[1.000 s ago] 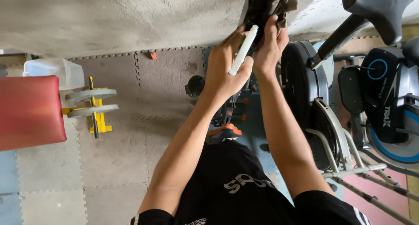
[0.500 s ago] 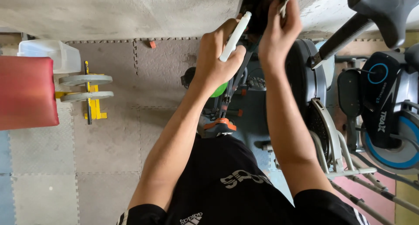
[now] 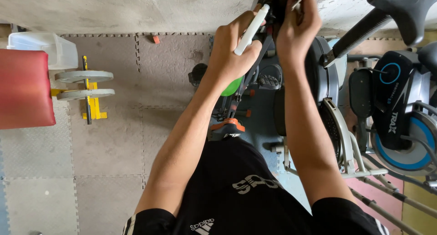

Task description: Using a spray bottle and cloth to wipe down and sanitize an elliptical machine and exercise bike.

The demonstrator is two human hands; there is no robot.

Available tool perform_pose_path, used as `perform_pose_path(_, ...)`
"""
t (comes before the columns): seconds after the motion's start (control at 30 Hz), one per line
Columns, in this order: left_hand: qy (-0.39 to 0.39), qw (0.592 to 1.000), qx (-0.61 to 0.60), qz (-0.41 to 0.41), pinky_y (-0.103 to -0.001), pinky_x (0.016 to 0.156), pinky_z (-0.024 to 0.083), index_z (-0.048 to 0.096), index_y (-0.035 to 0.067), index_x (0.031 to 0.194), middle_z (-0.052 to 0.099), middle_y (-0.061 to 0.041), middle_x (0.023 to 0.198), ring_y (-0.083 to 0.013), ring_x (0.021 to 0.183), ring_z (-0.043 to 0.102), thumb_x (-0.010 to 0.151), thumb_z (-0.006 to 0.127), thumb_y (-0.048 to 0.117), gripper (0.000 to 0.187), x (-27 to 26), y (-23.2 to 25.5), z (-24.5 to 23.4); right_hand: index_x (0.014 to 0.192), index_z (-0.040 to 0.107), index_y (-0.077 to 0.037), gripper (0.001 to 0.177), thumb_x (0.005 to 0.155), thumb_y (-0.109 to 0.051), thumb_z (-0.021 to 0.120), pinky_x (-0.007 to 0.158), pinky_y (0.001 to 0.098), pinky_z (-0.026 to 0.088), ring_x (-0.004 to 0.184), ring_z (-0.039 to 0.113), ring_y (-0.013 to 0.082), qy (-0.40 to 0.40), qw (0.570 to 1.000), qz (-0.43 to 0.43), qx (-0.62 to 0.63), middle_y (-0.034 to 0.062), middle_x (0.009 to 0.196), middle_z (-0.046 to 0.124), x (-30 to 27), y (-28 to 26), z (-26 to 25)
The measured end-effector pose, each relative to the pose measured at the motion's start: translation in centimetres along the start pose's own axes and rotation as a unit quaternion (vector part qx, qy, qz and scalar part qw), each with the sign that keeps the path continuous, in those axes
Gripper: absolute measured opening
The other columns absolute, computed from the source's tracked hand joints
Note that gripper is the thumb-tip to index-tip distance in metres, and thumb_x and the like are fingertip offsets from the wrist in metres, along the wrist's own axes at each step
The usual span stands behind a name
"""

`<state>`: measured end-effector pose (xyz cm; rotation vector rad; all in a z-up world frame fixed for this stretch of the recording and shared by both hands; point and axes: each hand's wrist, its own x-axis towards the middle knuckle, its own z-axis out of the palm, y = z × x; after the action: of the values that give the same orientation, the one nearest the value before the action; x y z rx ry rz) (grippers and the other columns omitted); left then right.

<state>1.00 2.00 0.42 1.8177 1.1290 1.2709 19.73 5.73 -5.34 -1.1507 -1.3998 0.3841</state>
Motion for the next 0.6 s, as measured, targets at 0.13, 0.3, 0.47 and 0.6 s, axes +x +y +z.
perform_pose_path(0.13,-0.022,0.999,-0.036,0.009,-0.034,0.056,0.052,0.067,0.008,0.115,0.070,-0.010,0.076,-0.0194,0.057,0.064,0.078,0.060,-0.001,0.039,-0.2,-1.1,-0.9,0.127,0.062,-0.001,0.036,0.099,0.009,0.042,0.056,0.0252,0.042,0.066,0.054,0.0067,0.025,0.998,0.055,0.010,0.0027,0.088,0.068,-3.2,0.3,1.5)
perform_pose_path(0.3,-0.030,0.998,-0.063,-0.008,-0.035,0.057,0.049,0.068,0.006,0.113,0.066,-0.011,0.072,-0.0178,0.058,0.059,0.081,0.059,0.000,0.034,-1.0,-1.8,-1.9,0.128,0.064,0.004,0.040,0.090,0.013,0.054,0.084,0.0384,0.063,0.100,0.076,0.0289,-0.053,0.980,-0.026,-0.191,0.0197,0.111,0.072,-7.0,-2.5,0.7)
perform_pose_path(0.47,-0.024,0.996,-0.078,-0.021,-0.034,0.075,0.057,0.066,0.006,0.121,0.073,-0.014,0.096,-0.0209,0.081,0.071,0.082,0.059,0.001,0.040,-3.1,-3.6,-2.3,0.131,0.065,0.000,0.042,0.091,0.012,0.063,0.108,0.0452,0.057,0.127,0.066,0.0361,-0.066,0.928,-0.234,-0.283,0.0206,0.135,0.066,-6.8,-2.6,1.9)
perform_pose_path(0.6,-0.048,0.991,-0.086,-0.089,-0.032,0.083,0.059,0.066,0.006,0.123,0.076,-0.013,0.110,-0.0217,0.089,0.075,0.081,0.059,0.002,0.043,-4.2,-3.5,-3.1,0.134,0.069,-0.004,0.037,0.097,-0.001,0.070,0.123,0.0475,0.043,0.143,0.057,0.0308,-0.200,0.833,-0.347,-0.382,0.0141,0.151,0.060,-6.6,1.4,1.7)
